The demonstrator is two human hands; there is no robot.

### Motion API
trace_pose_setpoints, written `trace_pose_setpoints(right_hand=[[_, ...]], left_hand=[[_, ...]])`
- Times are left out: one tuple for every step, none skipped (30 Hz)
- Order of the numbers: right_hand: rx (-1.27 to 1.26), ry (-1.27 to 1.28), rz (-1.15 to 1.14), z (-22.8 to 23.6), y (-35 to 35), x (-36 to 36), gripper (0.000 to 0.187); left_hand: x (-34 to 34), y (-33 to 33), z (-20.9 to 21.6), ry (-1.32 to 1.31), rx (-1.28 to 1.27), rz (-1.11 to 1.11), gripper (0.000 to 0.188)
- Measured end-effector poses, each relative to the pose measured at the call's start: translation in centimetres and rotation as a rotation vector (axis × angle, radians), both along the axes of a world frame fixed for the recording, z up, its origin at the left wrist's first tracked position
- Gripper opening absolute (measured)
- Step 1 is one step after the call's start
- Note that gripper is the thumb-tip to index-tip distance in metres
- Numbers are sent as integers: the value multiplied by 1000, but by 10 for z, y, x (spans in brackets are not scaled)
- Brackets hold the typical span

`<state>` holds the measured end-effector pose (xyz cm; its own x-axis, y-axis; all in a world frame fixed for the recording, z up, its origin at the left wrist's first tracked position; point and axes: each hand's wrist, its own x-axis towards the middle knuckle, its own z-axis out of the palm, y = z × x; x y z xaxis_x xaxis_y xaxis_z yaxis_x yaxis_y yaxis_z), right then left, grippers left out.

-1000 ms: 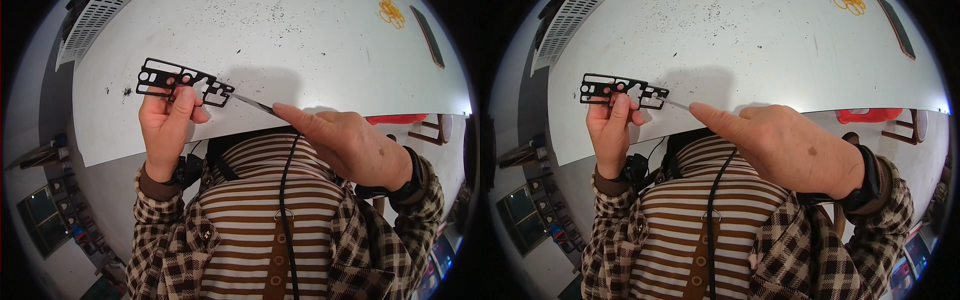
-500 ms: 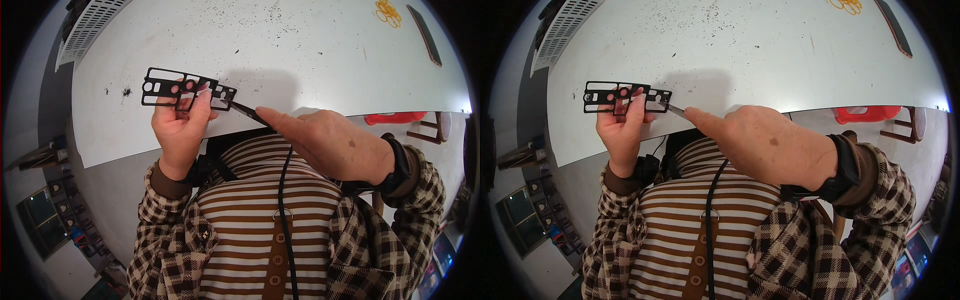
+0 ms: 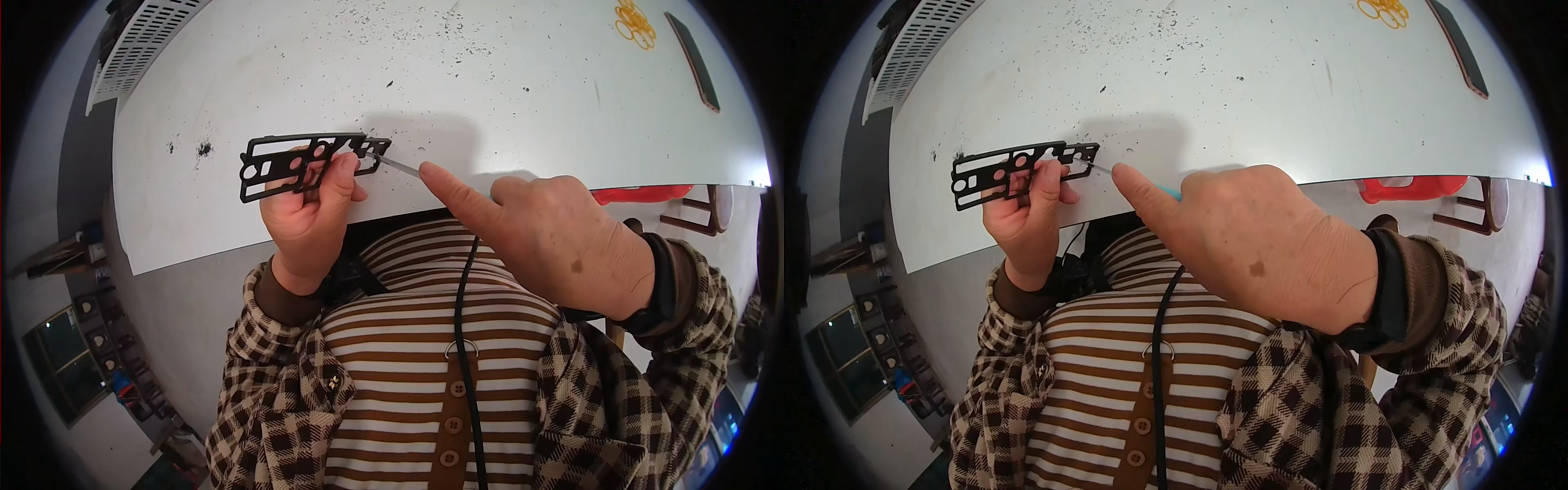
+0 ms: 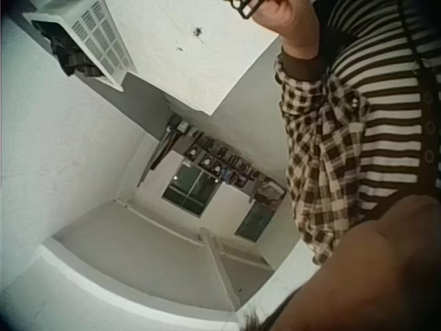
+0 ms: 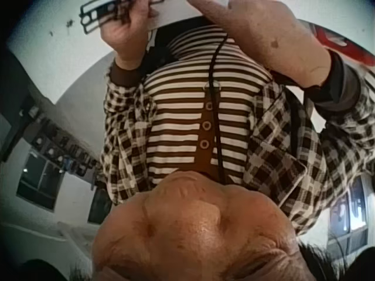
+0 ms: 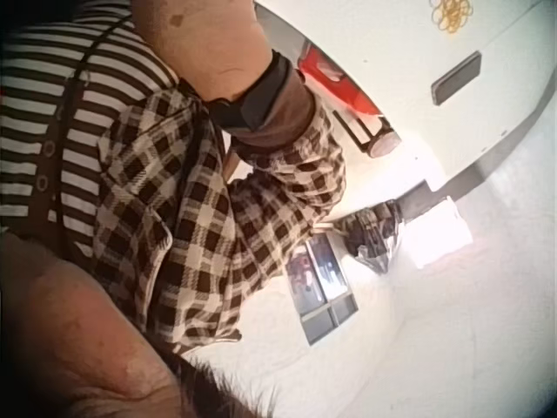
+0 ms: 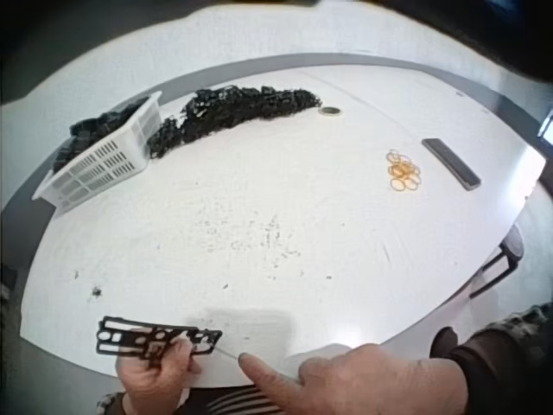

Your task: Scrape off excess material and trim molded plastic frames using a utility knife.

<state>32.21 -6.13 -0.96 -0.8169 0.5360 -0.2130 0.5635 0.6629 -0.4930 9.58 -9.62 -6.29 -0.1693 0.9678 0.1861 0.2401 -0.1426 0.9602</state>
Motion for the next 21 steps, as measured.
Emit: trace_pose_setpoints(right_hand=[[-19, -21, 9, 0, 2, 0, 72], [-38, -42, 19, 0, 3, -1, 73], [-38, -44, 17, -1, 4, -2, 73], [-49, -56, 10, -1, 4, -3, 73], [-59, -67, 2, -2, 5, -4, 73], [-69, -75, -1, -2, 6, -5, 73], [-68, -74, 1, -2, 7, -6, 73], [-94, -79, 5, -2, 8, -6, 73], [-120, -84, 9, -1, 9, -7, 73], [-145, -89, 12, -1, 10, -8, 74], [-143, -88, 12, 0, 10, -8, 74], [-155, -46, 9, -1, 11, -8, 73], [-166, -4, 7, -1, 11, -9, 72], [-176, 38, 4, -2, 11, -9, 71], [-174, 39, 2, -1, 11, -9, 71], [-231, 53, -2, -1, 11, -10, 69], [-288, 67, -6, -1, 11, -11, 67], [-344, 82, -11, -1, 11, -10, 65], [-340, 84, -11, -3, 9, -9, 65], [-366, 197, -35, -7, 7, -8, 62], [-390, 310, -62, -8, 6, -8, 59]], left_hand=[[-1, 1, -1, 11, -3, -3, 10], [-1, 2, -1, 23, -5, -5, 10], [0, 3, -1, 21, -5, -7, 10], [2, 4, -1, -7, 1, 3, 10], [4, 4, 0, -34, 8, 12, 10], [4, 5, 1, -59, 15, 26, 10], [3, 6, 1, -58, 15, 28, 10], [3, 7, 2, -36, 22, 21, 10], [2, 7, 2, -14, 29, 13, 10], [1, 8, 3, 7, 36, 5, 10], [1, 9, 3, 8, 38, 4, 10], [2, 10, 3, 34, 59, 7, 10], [2, 11, 3, 60, 80, 10, 10], [2, 12, 3, 86, 102, 12, 10], [3, 12, 2, 86, 104, 10, 10], [3, 10, 0, 104, 110, 9, 9], [3, 8, -1, 121, 116, 7, 9], [4, 7, -1, 139, 123, 4, 9], [5, 6, -1, 141, 127, 4, 9], [6, 5, 0, 148, 134, -1, 9], [7, 4, 1, 156, 142, -9, 9]])
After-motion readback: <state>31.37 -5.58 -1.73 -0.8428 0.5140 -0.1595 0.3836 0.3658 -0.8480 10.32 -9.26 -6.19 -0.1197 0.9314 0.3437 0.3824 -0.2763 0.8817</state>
